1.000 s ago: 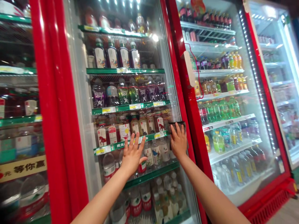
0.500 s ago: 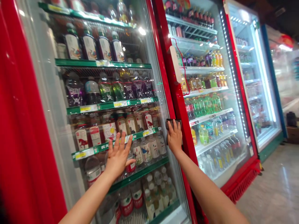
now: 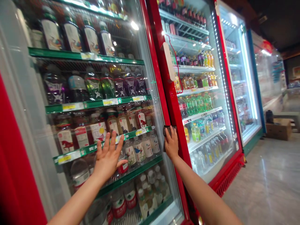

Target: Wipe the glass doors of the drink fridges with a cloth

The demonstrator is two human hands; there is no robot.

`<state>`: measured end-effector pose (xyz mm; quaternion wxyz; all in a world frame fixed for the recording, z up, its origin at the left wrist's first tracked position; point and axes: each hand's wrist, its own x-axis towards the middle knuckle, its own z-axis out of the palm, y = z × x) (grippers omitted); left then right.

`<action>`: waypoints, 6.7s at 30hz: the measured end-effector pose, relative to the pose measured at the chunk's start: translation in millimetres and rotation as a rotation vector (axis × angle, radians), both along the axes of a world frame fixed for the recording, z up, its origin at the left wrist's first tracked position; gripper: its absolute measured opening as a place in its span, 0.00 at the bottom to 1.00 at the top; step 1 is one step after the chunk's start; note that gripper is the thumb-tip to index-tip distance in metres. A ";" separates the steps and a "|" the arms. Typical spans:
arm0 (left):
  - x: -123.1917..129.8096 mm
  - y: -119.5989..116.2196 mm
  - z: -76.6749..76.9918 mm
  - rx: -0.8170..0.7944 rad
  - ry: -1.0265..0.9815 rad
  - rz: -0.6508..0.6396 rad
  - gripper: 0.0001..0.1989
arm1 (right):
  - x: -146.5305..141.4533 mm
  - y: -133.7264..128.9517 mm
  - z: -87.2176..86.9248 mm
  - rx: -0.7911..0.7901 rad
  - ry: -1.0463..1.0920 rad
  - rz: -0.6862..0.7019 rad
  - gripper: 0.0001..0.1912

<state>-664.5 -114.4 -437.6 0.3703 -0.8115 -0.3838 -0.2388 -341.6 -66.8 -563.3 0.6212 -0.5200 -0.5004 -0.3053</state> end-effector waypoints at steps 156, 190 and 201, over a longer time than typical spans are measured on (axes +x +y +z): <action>-235.2 -104.4 -75.3 0.012 -0.055 0.367 0.62 | -336.4 -75.9 74.0 -0.056 -0.682 0.244 0.34; -242.7 -121.0 -104.7 0.100 -0.240 0.467 0.68 | -380.3 -81.1 55.5 0.041 -0.987 0.462 0.32; -234.1 -123.4 -104.4 0.010 -0.148 0.437 0.74 | -356.3 -80.6 76.0 -0.020 -0.768 0.299 0.35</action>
